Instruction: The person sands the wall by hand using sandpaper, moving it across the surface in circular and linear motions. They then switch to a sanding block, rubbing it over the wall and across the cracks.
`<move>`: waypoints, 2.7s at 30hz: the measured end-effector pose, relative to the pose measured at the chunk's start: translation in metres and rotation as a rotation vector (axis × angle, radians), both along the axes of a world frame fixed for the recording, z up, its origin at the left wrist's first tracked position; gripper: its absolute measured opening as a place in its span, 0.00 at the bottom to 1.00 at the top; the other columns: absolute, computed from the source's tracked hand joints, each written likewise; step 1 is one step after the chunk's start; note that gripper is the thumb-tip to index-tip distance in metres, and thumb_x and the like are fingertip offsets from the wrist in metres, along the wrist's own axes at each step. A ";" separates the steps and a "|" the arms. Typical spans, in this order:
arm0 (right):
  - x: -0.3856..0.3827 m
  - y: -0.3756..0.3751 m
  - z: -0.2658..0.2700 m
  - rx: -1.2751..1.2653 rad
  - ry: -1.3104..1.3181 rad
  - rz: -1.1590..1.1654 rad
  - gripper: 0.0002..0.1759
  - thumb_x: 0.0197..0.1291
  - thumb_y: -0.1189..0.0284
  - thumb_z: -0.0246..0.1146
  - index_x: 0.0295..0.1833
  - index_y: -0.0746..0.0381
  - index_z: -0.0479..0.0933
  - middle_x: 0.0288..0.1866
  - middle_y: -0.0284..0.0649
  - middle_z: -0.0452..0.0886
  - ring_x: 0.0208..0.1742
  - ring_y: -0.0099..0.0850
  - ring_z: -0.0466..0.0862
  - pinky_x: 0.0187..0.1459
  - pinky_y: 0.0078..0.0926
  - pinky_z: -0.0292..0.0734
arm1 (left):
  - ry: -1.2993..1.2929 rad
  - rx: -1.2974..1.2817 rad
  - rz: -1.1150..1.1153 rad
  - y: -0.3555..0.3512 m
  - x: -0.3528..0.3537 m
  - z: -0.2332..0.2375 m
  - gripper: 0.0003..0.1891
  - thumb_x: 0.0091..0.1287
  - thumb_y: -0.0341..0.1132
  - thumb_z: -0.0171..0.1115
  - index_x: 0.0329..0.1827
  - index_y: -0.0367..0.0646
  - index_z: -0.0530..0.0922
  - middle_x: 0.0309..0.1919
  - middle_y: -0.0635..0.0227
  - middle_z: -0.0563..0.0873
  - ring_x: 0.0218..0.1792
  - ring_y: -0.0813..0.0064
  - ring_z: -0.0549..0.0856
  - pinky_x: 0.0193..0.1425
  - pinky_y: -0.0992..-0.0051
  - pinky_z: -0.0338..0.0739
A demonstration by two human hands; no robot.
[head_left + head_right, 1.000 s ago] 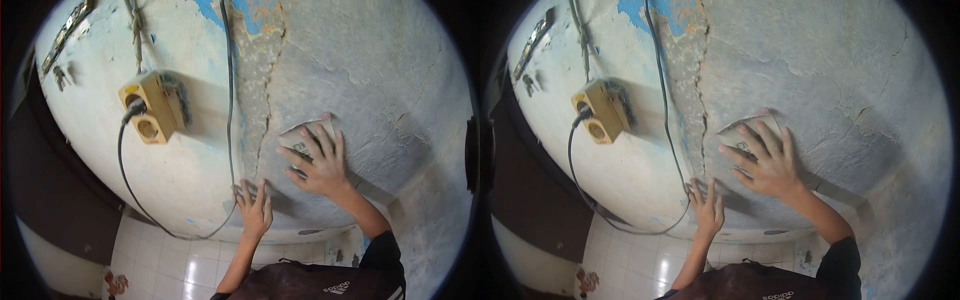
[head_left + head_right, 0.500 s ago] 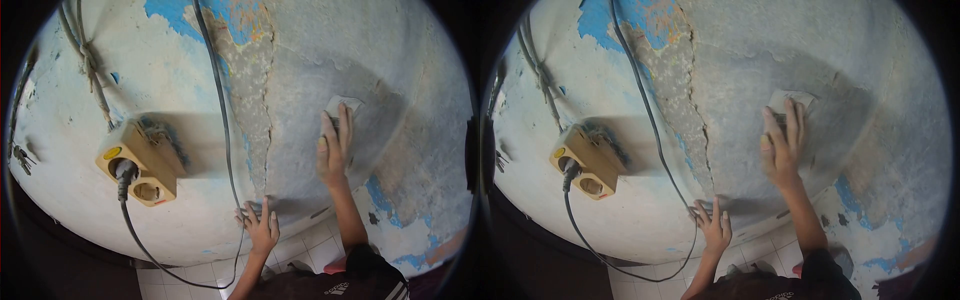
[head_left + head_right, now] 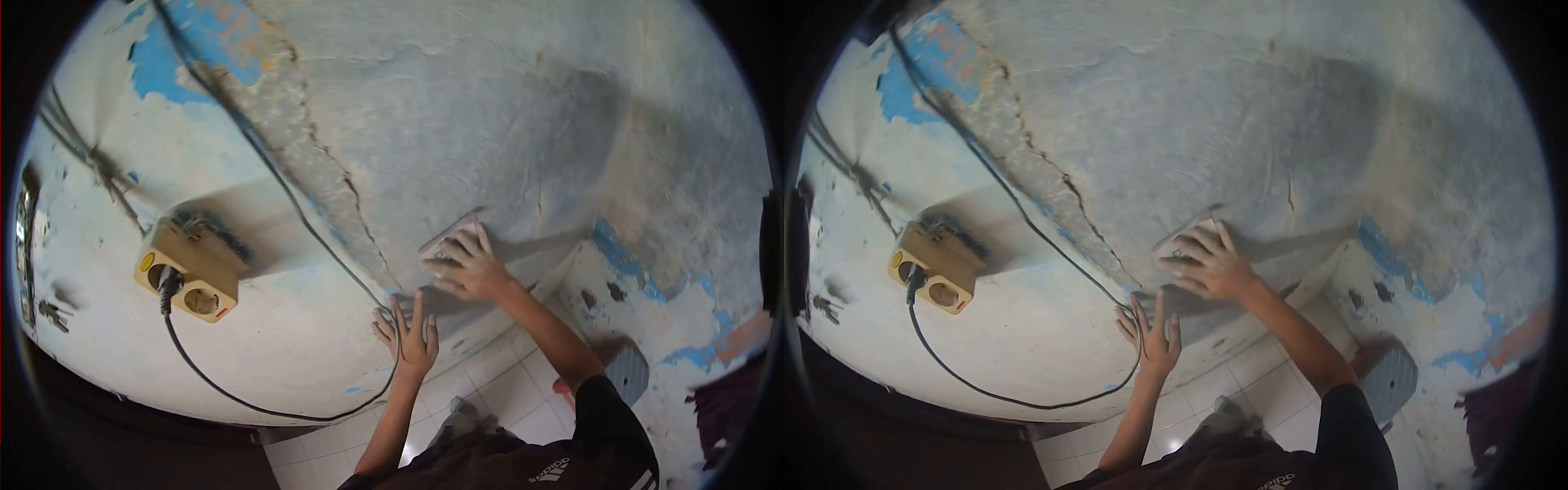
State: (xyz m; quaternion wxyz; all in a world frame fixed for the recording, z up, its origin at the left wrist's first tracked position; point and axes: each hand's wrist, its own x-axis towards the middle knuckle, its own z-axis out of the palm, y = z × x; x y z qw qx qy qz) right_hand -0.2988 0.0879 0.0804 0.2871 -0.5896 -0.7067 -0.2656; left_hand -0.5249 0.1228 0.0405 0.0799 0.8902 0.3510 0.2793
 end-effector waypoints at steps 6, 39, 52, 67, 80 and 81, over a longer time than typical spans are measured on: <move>-0.025 0.020 -0.032 0.535 0.594 -0.316 0.23 0.71 0.54 0.54 0.69 0.44 0.74 0.77 0.47 0.62 0.79 0.59 0.55 0.73 0.70 0.45 | 0.003 0.100 -0.039 0.006 -0.006 -0.004 0.29 0.73 0.44 0.53 0.78 0.57 0.65 0.78 0.38 0.51 0.74 0.21 0.42 0.72 0.30 0.38; -0.228 0.109 -0.304 0.227 1.410 -0.963 0.35 0.74 0.52 0.46 0.81 0.53 0.50 0.83 0.53 0.43 0.80 0.61 0.48 0.72 0.66 0.49 | 0.585 0.112 -0.721 0.073 -0.078 -0.010 0.32 0.78 0.56 0.32 0.81 0.53 0.56 0.78 0.34 0.39 0.74 0.20 0.34 0.70 0.26 0.32; -0.305 0.114 -0.308 0.414 1.939 -0.729 0.39 0.75 0.48 0.43 0.81 0.60 0.48 0.80 0.63 0.48 0.78 0.58 0.55 0.76 0.46 0.50 | 0.607 0.170 -0.716 0.080 -0.076 -0.021 0.32 0.77 0.56 0.37 0.80 0.52 0.58 0.79 0.38 0.37 0.75 0.21 0.35 0.69 0.24 0.33; -0.310 0.093 -0.287 0.159 1.974 -0.574 0.38 0.74 0.43 0.38 0.83 0.43 0.38 0.83 0.55 0.43 0.84 0.53 0.38 0.74 0.67 0.38 | 0.642 0.152 -0.612 0.070 -0.064 -0.030 0.28 0.76 0.51 0.44 0.79 0.58 0.62 0.81 0.47 0.39 0.78 0.31 0.33 0.67 0.23 0.24; -0.315 0.092 -0.234 0.021 1.933 -0.597 0.34 0.65 0.61 0.59 0.74 0.57 0.59 0.82 0.62 0.32 0.76 0.78 0.41 0.66 0.79 0.53 | 0.487 0.196 -0.548 0.050 -0.038 -0.048 0.33 0.73 0.54 0.51 0.79 0.56 0.61 0.80 0.42 0.37 0.76 0.28 0.31 0.69 0.24 0.29; -0.303 0.094 -0.246 -0.006 1.782 -0.648 0.35 0.67 0.62 0.58 0.76 0.56 0.55 0.82 0.62 0.32 0.76 0.76 0.42 0.68 0.75 0.54 | 0.501 0.192 -0.527 0.047 -0.031 -0.047 0.34 0.72 0.53 0.53 0.79 0.55 0.61 0.80 0.42 0.36 0.76 0.27 0.30 0.69 0.24 0.29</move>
